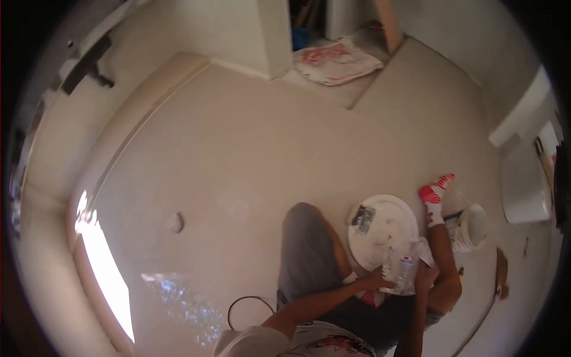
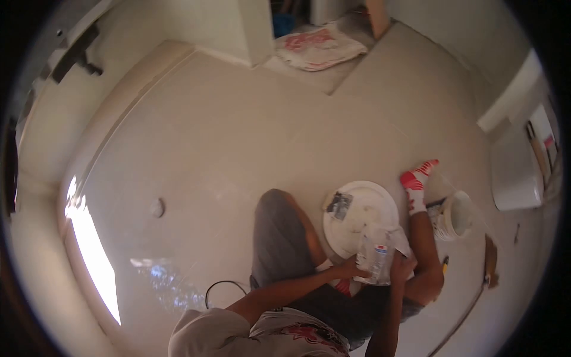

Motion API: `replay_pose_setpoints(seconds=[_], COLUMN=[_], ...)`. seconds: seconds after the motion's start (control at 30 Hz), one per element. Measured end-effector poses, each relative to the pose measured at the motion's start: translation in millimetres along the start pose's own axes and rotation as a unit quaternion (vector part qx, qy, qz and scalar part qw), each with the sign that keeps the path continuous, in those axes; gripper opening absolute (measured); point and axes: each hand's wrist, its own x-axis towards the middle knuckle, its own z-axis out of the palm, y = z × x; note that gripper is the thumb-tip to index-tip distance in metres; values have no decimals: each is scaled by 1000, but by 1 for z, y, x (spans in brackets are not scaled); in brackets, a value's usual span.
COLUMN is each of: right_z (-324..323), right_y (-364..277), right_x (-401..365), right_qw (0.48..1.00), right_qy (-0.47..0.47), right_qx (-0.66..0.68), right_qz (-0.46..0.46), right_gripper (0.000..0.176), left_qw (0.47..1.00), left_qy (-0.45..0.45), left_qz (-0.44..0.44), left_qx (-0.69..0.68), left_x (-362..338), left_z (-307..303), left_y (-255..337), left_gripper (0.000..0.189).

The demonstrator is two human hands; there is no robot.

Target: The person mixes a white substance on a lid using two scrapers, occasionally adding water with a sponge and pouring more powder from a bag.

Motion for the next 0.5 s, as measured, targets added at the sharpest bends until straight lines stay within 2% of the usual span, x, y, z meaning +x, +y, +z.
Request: replay_pose_setpoints(seconds=[0.03,0.07,0.13,0.17,0.23,0.3,0.4,0.47,0.5], right_z=[1,2,-3,-4,-8,-5,-2,-1,-1], right_y=[1,-2,-22,-23,-24,-23,-17,-17,-15], right_x=[-1,1,3,3,3,-3,-4,-2,-1], right_qw=[998,997,997,998,998,998,993,993,993], right_qy=[28,60,67,58,60,42,93,116,115], right_qx=[-52,17,19,20,6,-2,18,25,23], right_qz=[-32,-43,-17,2,30,53,66,12,15], right_gripper=[24,24,25,23,21,20,19,23,23], left_qw=[998,999,999,998,997,997,998,998,997], left_qy=[-32,-18,-17,-45,-12,-15,-30,-43,-28], left_qz=[27,-3,-9,-18,12,-1,-13,-22,7], left_qx=[36,49,25,35,78,74,60,51,68], left_x=[-3,-9,-6,-2,-5,-11,-9,-9,-9], left_z=[-1,2,1,0,-1,0,1,3,3], left_y=[14,29,19,19,19,22,36,36,34], left_gripper=[70,65,61,61,56,55,54,55,56])
